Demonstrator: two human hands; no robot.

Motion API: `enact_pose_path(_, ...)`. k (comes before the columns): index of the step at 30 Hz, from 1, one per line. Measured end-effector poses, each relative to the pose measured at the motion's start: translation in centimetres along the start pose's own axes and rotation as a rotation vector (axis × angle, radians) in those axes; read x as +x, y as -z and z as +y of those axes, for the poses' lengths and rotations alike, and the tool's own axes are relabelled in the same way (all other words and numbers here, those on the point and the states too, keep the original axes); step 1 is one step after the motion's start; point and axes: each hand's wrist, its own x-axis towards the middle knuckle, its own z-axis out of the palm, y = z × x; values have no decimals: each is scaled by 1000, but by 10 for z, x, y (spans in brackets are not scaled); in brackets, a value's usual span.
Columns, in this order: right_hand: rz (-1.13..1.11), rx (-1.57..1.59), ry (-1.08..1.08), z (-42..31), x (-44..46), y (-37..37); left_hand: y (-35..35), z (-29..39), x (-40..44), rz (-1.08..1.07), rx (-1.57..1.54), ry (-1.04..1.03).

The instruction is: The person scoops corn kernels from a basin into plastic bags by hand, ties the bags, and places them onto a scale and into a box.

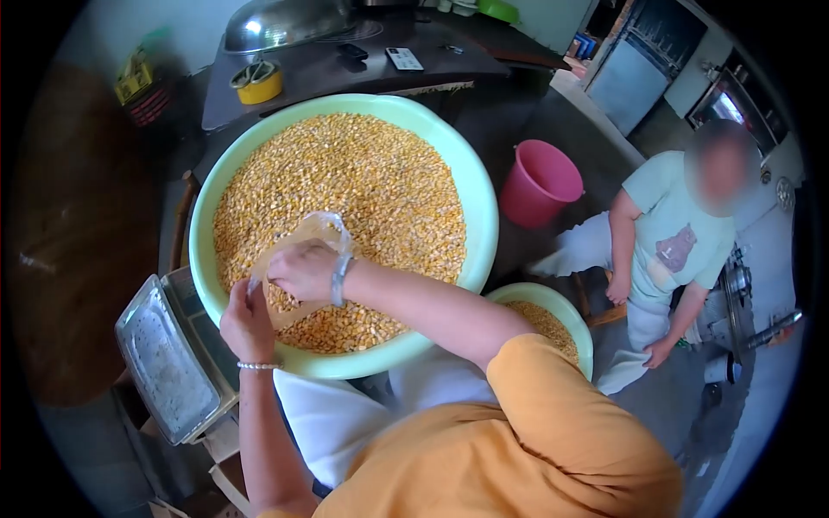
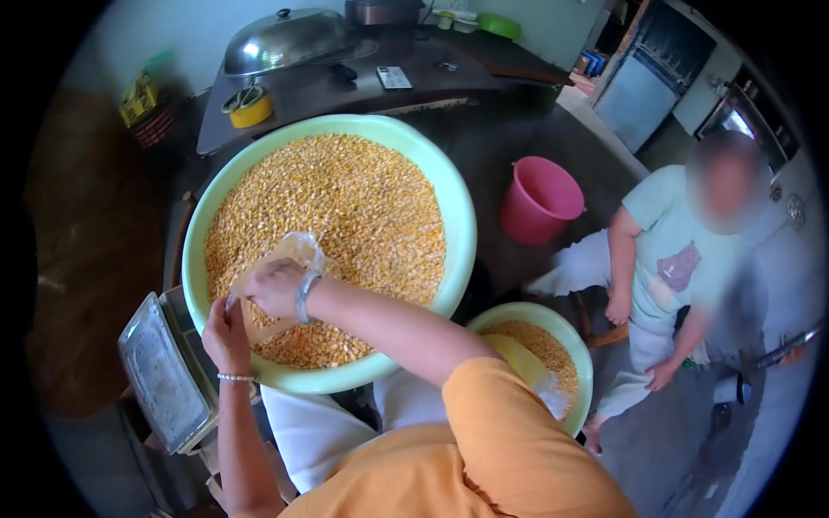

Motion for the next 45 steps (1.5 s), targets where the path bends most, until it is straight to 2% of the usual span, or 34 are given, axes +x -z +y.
enact_pose_path(2,289,149,156,10,-12,9,1,1,-1,24,30,-29)
enact_pose_path(3,470,107,198,19,-17,18,-1,-2,-1,16,23,-15)
enact_pose_path(8,858,489,-300,83,-36,33,0,1,-1,-55,19,22)
enact_pose_path(11,852,751,-641,102,-54,25,-2,1,2,3,68,-53)
enact_pose_path(14,758,672,-609,103,-55,24,-2,1,-5,-52,86,-14)
enact_pose_path(15,691,682,-720,99,-54,25,-1,3,-3,-68,93,12)
enact_pose_path(16,668,610,-696,104,-52,21,1,4,0,-84,102,36)
enact_pose_path(18,614,465,-662,119,-52,3,-1,3,1,-50,100,1)
enact_pose_path(20,585,480,-699,114,-57,-5,-4,-2,-3,-17,67,-59)
enact_pose_path(27,418,306,-692,112,-57,4,-2,1,-2,-51,104,-16)
enact_pose_path(30,307,70,-692,109,-60,4,-2,0,-2,-61,115,-14)
enact_pose_path(32,135,-53,-723,108,-62,1,-3,0,-3,-7,115,-35)
enact_pose_path(35,-101,-222,-652,106,-67,4,2,4,-3,-53,79,2)
enact_pose_path(40,-253,-211,-711,93,-63,-1,1,1,-2,-41,108,-17)
enact_pose_path(45,-265,-115,-771,85,-66,0,1,1,-3,-37,117,-27)
